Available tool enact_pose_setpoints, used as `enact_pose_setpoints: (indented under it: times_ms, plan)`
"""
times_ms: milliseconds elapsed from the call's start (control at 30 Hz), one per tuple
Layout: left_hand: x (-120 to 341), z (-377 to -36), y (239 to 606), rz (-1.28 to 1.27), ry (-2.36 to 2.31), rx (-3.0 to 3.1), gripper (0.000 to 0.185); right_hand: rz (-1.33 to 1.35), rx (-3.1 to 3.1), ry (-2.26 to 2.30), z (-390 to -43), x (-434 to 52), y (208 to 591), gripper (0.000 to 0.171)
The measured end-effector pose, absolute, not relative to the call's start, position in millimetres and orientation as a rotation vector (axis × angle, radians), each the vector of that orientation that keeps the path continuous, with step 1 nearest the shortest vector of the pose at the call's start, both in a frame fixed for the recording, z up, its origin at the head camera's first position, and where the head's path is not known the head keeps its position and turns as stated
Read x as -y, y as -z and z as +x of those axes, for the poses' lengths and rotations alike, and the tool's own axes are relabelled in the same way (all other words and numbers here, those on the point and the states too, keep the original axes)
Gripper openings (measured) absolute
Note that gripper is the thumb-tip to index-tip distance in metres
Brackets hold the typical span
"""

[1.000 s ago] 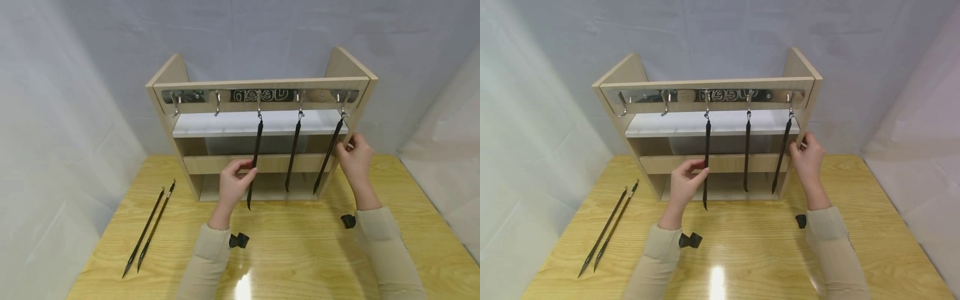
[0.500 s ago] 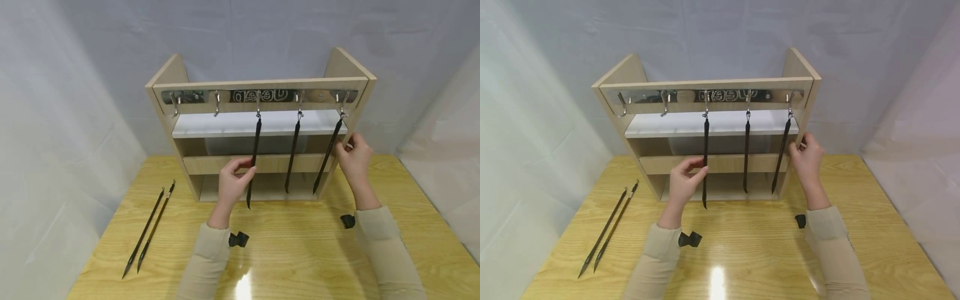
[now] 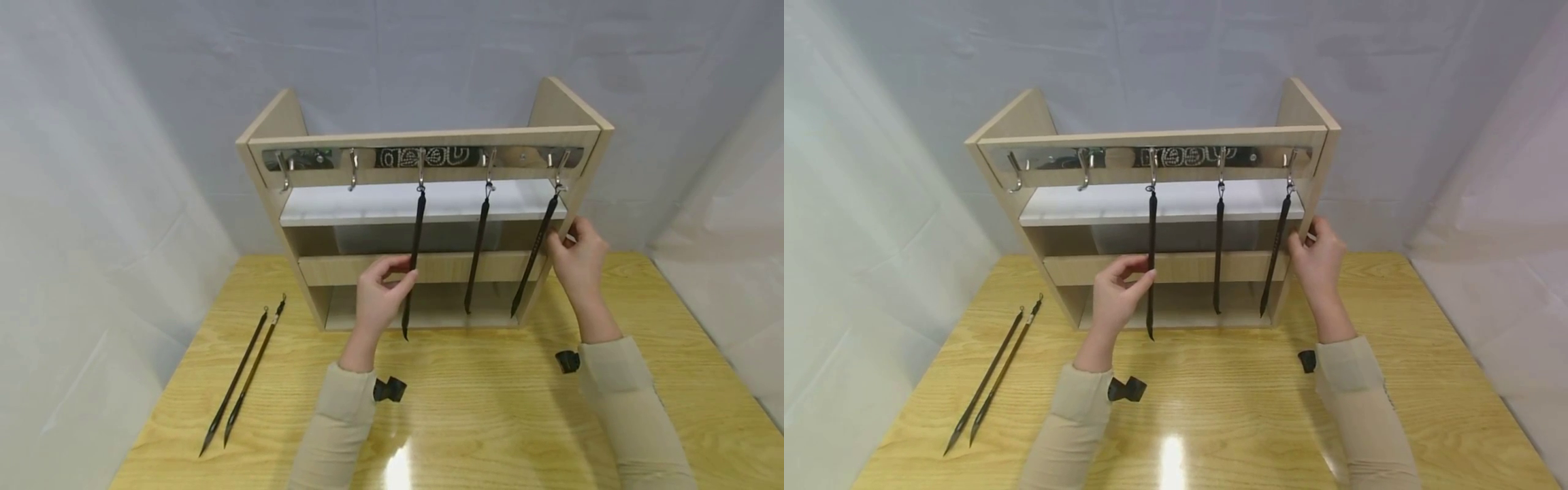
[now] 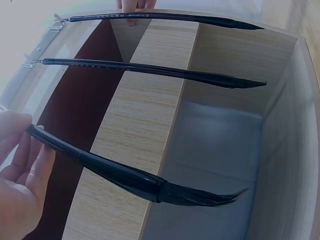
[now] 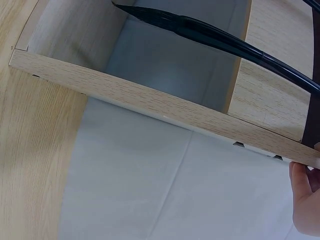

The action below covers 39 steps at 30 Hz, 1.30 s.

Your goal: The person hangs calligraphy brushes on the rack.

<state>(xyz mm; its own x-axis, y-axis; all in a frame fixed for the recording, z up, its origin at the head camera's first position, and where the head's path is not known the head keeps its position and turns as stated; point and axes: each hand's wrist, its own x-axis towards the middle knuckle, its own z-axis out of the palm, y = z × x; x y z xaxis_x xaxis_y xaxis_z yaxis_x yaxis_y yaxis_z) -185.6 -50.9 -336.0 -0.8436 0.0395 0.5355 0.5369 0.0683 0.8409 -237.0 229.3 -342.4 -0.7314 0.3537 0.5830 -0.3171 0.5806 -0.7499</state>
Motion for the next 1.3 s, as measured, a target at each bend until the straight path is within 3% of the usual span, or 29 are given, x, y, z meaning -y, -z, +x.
enact_pose_setpoints:
  times_ms: [1300]
  plan:
    - [46.2, -194.6, 344.7, -0.527, 1.862, 1.985, 0.02, -0.027, 2.06, -1.187, -237.5, -228.7, 342.0, 0.017]
